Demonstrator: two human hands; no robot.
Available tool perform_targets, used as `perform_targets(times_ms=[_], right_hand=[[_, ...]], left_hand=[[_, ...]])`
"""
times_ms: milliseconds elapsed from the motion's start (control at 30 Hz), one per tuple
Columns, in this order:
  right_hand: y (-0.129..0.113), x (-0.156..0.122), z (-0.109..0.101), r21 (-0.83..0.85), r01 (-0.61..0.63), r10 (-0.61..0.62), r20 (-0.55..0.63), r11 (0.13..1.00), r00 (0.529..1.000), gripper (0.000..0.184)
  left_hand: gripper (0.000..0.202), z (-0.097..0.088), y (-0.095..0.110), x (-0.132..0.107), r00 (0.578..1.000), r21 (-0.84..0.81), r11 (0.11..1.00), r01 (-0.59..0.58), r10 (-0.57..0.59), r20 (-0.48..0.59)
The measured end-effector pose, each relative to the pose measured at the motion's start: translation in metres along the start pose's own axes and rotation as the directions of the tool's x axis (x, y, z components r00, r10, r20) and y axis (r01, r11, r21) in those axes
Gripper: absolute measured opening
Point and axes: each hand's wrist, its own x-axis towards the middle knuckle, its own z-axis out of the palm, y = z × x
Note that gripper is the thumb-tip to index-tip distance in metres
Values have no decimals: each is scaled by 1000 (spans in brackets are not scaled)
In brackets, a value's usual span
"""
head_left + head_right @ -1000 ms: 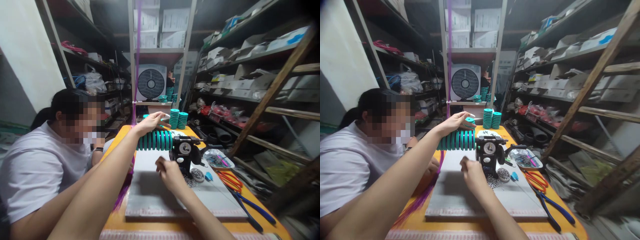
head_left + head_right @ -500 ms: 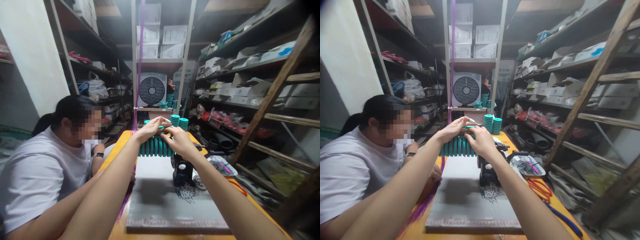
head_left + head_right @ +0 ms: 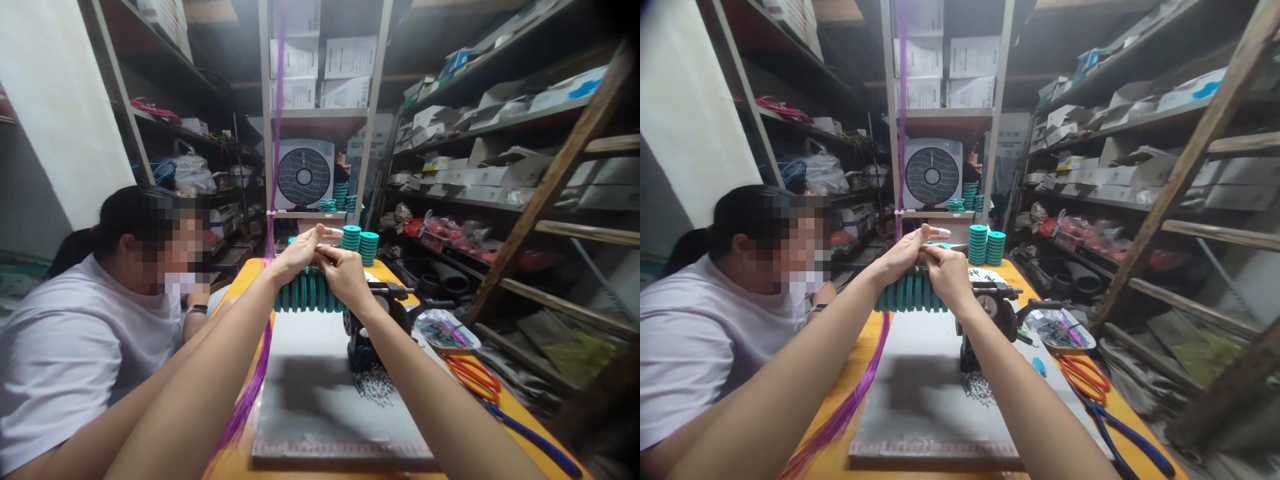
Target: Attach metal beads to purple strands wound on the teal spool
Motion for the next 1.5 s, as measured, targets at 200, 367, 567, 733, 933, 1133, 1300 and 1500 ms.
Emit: perform_targets(times_ms=[200, 367, 567, 733, 933, 1133, 1300, 1500], right_hand=[[12, 7, 4, 174, -51, 42, 53, 983, 998, 31], [18, 10, 5, 262, -71, 53, 74, 962, 996, 36], [16, 6, 3, 256, -54, 41, 55, 965, 998, 34], [13, 8, 1, 187, 1, 2, -12, 982, 1000, 33], [11, 8, -1, 118, 9, 0, -68, 993, 998, 39], [16, 16, 0, 88, -25, 30, -51, 996, 998, 33], [22, 22, 1, 64, -86, 86, -9, 994, 996, 21], [20, 17, 0, 98, -135, 140, -52, 986, 989, 40]], left_hand=[[65, -9, 4, 3, 978, 245, 955, -168, 130, 165], [63, -13, 18, 10, 941, 368, 909, -195, 68, 331], [72, -26, 30, -7, 987, 246, 968, -45, 6, 159], [46, -31, 2, -23, 999, 356, 934, 40, -43, 3], [35, -27, -15, -18, 993, 427, 900, 91, -49, -108], [51, -30, -12, -13, 994, 377, 919, 112, -99, -54], [47, -34, -16, -10, 991, 447, 885, 133, -128, -42], [28, -36, -17, -11, 992, 453, 883, 120, -95, -78]])
